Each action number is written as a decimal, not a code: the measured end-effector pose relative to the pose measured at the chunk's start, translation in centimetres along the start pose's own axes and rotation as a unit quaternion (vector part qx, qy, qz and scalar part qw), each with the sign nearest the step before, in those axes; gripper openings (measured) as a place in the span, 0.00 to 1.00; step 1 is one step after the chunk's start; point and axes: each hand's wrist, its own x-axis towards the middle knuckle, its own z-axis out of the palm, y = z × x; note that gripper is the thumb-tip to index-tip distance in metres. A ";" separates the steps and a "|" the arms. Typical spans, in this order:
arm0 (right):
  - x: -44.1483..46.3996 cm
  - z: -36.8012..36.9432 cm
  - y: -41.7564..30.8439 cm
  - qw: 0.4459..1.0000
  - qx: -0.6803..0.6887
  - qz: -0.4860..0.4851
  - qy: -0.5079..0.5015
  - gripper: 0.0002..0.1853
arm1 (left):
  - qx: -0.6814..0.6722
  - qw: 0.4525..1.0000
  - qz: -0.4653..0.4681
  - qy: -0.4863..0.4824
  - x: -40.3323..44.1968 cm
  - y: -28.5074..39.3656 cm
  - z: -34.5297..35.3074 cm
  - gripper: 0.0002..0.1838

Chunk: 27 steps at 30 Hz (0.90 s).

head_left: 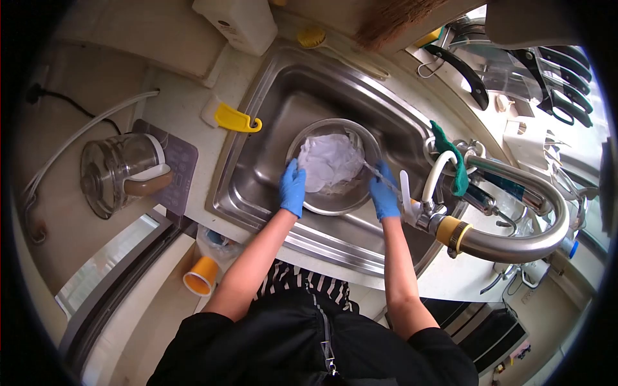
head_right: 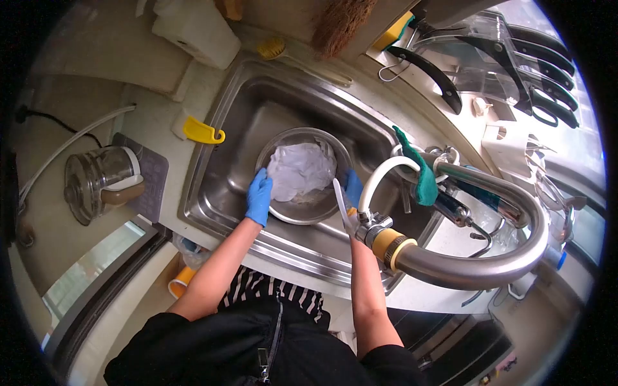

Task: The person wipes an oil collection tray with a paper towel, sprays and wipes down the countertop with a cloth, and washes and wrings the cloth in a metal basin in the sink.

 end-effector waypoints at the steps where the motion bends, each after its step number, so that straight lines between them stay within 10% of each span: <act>1: 0.8 1.1 0.1 1.000 0.002 0.003 -0.003 0.23 | 0.003 1.000 -0.002 0.001 -0.2 -0.4 0.2 0.20; 4: 2.1 5.3 0.3 0.977 0.065 -0.194 0.065 0.21 | -0.022 0.998 0.044 -0.031 -0.4 -1.3 0.6 0.22; 7: 1.6 13.0 1.9 0.912 -0.304 -0.261 0.092 0.21 | -0.063 0.996 0.016 -0.059 0.1 -1.7 0.7 0.22; 9: 0.7 13.7 1.4 0.895 -0.244 -0.363 -0.084 0.23 | -0.096 0.992 -0.014 -0.083 -0.1 -0.6 0.4 0.22; 13: 2.3 10.5 0.6 0.983 -0.153 -0.062 -0.081 0.25 | -0.203 0.967 -0.112 -0.103 0.0 0.2 1.1 0.25; 15: 2.9 11.4 1.4 0.949 0.258 0.115 -0.137 0.24 | -0.201 0.948 -0.237 -0.073 -1.1 3.8 2.0 0.28; 17: -0.2 9.5 -1.5 0.876 0.443 0.111 -0.152 0.24 | -0.195 0.910 -0.363 -0.044 -0.9 4.0 2.7 0.31; 19: -4.0 7.2 -4.4 0.905 0.400 0.055 -0.135 0.21 | -0.394 0.817 -0.347 -0.239 1.3 -0.8 3.3 0.34; 20: -5.7 5.5 -6.1 0.905 0.392 0.061 -0.153 0.19 | -0.345 0.890 -0.181 -0.236 0.8 0.5 3.8 0.34; 24: -9.1 4.4 -8.2 0.925 0.356 0.070 -0.114 0.10 | -0.413 0.827 -0.361 -0.122 0.9 -0.1 4.5 0.25; 27: -8.4 5.0 -8.8 0.927 0.364 0.054 -0.075 0.08 | -0.396 0.865 -0.262 -0.163 -0.2 1.5 4.6 0.22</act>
